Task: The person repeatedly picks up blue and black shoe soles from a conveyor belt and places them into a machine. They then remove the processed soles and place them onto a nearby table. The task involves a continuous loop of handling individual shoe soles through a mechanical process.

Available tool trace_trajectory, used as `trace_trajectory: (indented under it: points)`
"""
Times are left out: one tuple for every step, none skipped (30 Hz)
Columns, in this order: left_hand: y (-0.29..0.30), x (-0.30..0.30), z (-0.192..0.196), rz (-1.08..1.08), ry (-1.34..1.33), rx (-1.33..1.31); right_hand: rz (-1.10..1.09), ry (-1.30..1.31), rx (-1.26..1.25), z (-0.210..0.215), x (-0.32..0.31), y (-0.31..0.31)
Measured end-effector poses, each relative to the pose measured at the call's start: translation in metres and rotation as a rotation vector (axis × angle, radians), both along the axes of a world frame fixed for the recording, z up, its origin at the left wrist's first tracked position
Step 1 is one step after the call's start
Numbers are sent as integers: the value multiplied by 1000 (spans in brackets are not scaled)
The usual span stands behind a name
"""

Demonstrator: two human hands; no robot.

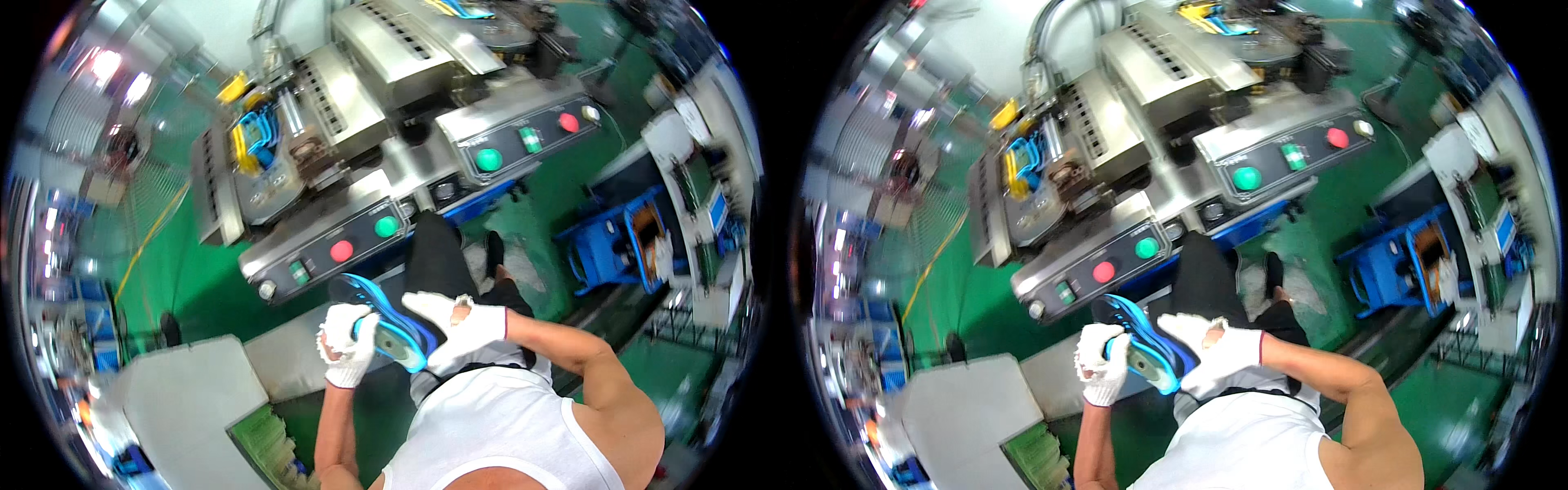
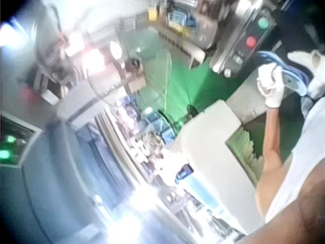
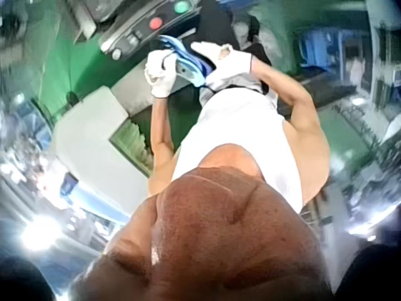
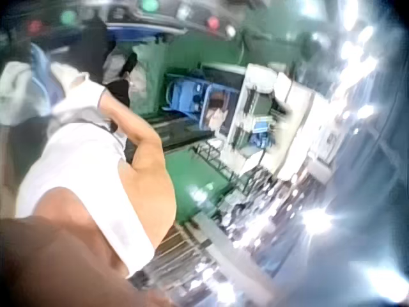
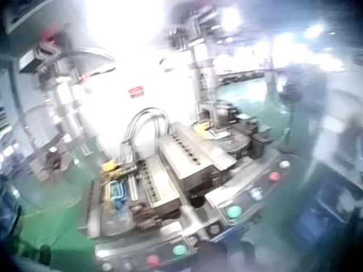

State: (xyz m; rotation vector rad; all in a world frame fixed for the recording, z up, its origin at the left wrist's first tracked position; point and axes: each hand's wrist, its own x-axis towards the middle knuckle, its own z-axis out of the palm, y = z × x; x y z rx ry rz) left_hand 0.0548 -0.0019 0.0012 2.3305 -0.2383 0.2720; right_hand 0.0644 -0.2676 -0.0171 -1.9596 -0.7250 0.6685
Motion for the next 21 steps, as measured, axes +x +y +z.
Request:
trace_trajectory:
  points:
    - [-28, 11, 3, -55, -17, -25, -65, 59, 66, 13, -10, -10]
    - [-57, 23, 2, -116, -20, -43, -142, 210, 260, -10, -19, -18]
    - [-89, 34, 5, -198, -80, -42, -286, 10, 346, -30, -33, -35]
    - [-119, 46, 7, -282, -87, -102, -435, -141, 269, -37, -50, -51]
    - [-148, 53, 11, -362, -86, -155, -575, -285, 183, -41, -67, -66]
    - [-179, 58, 22, -478, -86, -138, -668, -265, 173, -43, -78, -82]
    - [-209, 63, 32, -563, -46, -189, -847, -235, 255, -39, -90, -87]
    - [-236, 68, 48, -687, -103, -174, -933, -268, 311, -38, -96, -98]
    - [-268, 73, 62, -823, -138, -166, -1035, -284, 359, -36, -104, -111]
    - [-292, 71, 84, -904, -75, -212, -1219, -156, 317, -15, -115, -122]
    - [-317, 66, 101, -980, -15, -255, -1385, -153, 751, -5, -111, -132]
    - [-337, 65, 105, -1098, -77, -268, -1508, -214, 816, -3, -111, -153]
    - [-351, 64, 105, -1209, -137, -277, -1626, -272, 885, -2, -110, -176]
    - [-361, 58, 105, -1260, -133, -351, -1736, -194, 1111, 2, -108, -192]
    - [-371, 60, 103, -1351, -296, -188, -1831, -109, 1349, 4, -105, -209]
    - [-373, 56, 96, -1383, -288, -231, -1936, -413, 1215, -3, -99, -240]
    - [-371, 53, 84, -1403, -280, -266, -2004, -705, 1066, -10, -88, -281]
    - [-366, 54, 69, -1395, -210, -234, -2131, -812, 673, 1, -78, -315]
    - [-359, 51, 52, -1341, -121, -211, -2143, -817, 626, 3, -63, -360]
    - [-353, 51, 38, -1308, -71, -155, -2161, -826, 573, 7, -51, -405]
    - [-344, 52, 20, -1263, -24, -94, -2172, -827, 529, 7, -35, -450]
